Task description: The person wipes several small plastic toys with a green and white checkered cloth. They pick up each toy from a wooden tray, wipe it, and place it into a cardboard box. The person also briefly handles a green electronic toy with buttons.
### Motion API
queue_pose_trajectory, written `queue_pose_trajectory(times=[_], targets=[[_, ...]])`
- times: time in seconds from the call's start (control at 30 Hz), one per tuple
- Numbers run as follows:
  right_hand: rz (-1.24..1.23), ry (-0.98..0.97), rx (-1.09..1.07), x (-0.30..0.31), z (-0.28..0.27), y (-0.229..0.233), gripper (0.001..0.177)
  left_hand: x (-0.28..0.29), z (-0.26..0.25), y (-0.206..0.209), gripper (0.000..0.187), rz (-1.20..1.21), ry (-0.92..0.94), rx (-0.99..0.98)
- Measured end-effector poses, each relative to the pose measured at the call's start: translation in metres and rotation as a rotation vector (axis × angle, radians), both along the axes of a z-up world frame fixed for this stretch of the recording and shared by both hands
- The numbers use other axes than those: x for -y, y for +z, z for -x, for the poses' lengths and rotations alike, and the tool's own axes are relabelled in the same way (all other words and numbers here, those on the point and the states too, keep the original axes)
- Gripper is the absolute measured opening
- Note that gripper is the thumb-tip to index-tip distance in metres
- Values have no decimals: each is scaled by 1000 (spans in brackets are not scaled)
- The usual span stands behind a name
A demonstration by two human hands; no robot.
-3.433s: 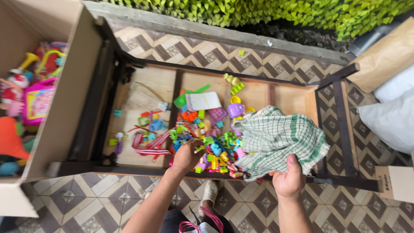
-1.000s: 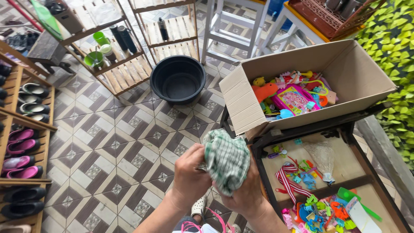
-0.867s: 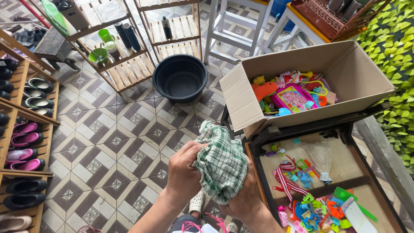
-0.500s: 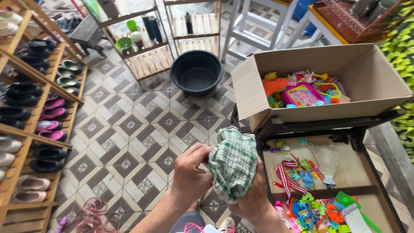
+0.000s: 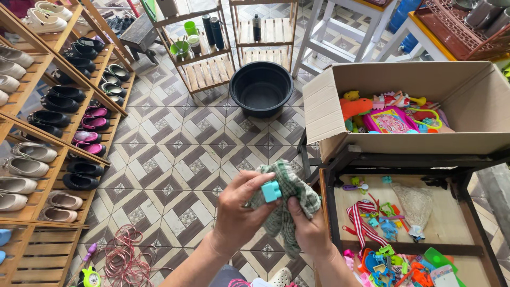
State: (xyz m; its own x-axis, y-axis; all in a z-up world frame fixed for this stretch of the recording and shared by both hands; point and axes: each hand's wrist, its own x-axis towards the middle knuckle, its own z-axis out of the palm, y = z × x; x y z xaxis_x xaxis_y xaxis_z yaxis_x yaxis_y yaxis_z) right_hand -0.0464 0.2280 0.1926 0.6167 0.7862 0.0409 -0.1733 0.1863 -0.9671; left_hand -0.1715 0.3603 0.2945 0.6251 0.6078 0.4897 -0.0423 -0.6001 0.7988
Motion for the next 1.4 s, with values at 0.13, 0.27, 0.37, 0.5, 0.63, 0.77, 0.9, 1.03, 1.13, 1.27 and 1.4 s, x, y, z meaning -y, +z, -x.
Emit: queue_pose_trajectory(times=[0.13, 0.27, 0.37, 0.5, 0.63, 0.77, 0.9, 1.03, 1.13, 1.27, 1.4], targets=[[-144, 20, -527, -15, 0, -4, 45, -7, 1, -2, 52, -305, -45, 40], [-312, 190, -687, -36, 7, -3, 52, -28, 10, -10, 50, -327, 16, 50], [-365, 345, -609, -46, 25, -3, 56, -56, 16, -13, 47, -205, 97, 94], [-297, 312, -593, -73, 36, -3, 61, -87, 24, -14, 47, -229, 84, 88], [-349, 244, -728, -101, 31, -3, 64, -102, 26, -14, 50, -301, -29, 48], [-416, 387, -731, -114, 41, -11, 59, -129, 28, -13, 48, -303, 115, 75], [-317, 356, -699, -120, 51, -25, 56, -148, 32, -13, 47, -133, 97, 95], [-153, 267, -385, -130, 50, -28, 58, -147, 36, -17, 49, 153, -68, 67], [-198, 188, 71, -128, 58, -19, 53, -143, 38, -23, 60, 959, -327, 276], [-111, 26, 598, -128, 57, -9, 43, -139, 39, -34, 42, 950, -296, 332], [-42, -18, 776, -126, 55, -4, 45, -141, 44, -43, 39, 1002, -292, 215]])
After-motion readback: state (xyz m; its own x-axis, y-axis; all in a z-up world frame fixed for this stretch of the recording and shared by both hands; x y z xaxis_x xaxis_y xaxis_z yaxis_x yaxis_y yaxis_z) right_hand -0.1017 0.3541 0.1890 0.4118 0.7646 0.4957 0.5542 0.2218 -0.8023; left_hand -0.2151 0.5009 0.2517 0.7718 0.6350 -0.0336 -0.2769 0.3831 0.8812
